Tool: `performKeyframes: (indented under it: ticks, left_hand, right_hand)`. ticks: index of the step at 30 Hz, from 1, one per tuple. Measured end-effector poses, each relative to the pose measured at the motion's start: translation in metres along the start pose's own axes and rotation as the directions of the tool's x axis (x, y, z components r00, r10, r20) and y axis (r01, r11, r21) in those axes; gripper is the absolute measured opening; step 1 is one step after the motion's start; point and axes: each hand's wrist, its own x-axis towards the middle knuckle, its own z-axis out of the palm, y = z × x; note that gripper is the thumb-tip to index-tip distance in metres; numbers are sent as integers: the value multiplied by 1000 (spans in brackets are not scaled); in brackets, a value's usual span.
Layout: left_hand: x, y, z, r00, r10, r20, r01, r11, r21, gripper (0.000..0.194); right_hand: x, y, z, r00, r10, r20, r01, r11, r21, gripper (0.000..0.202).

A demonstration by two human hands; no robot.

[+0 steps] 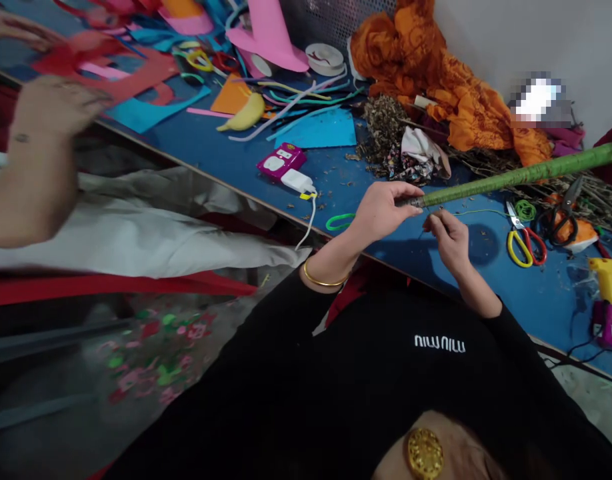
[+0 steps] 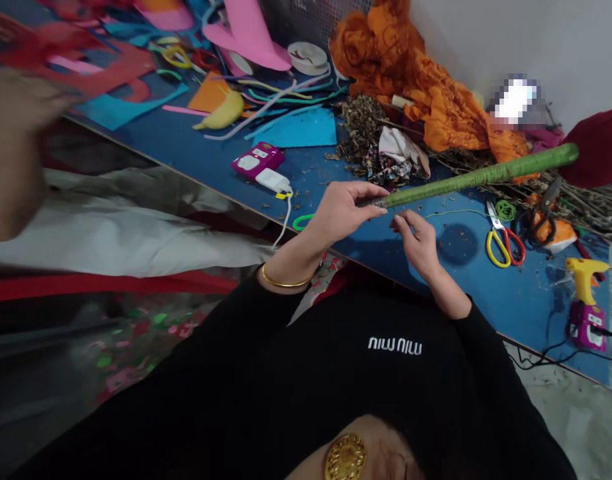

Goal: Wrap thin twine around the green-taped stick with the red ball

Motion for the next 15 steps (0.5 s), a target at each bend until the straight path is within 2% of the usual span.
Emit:
performKeyframes:
  ticks: [2, 5, 8, 12, 15]
  left_hand:
    - [2, -2, 4, 1000, 3, 5, -3, 1000, 14, 30]
    - [2, -3, 13, 999, -33, 16, 32, 997, 65, 29]
    - [0, -2, 20, 995, -96, 13, 92, 978, 190, 33]
    - [-4, 1, 24, 989, -147, 23, 129, 927, 351, 38]
    - [-6, 2, 26, 985, -166, 43, 135, 905, 404, 36]
  right_hand:
    - [-7, -8, -5, 983, -151, -105, 149, 988, -32, 43]
    - [-10, -14, -5, 955, -270, -119, 281, 956, 84, 41]
    - [-10, -12, 3, 965, -237, -113, 259, 932, 253, 38]
    - [-16, -10, 11, 973, -179, -144, 211, 944, 252, 37]
    - [-19, -8, 12, 976, -115, -184, 164, 947, 275, 38]
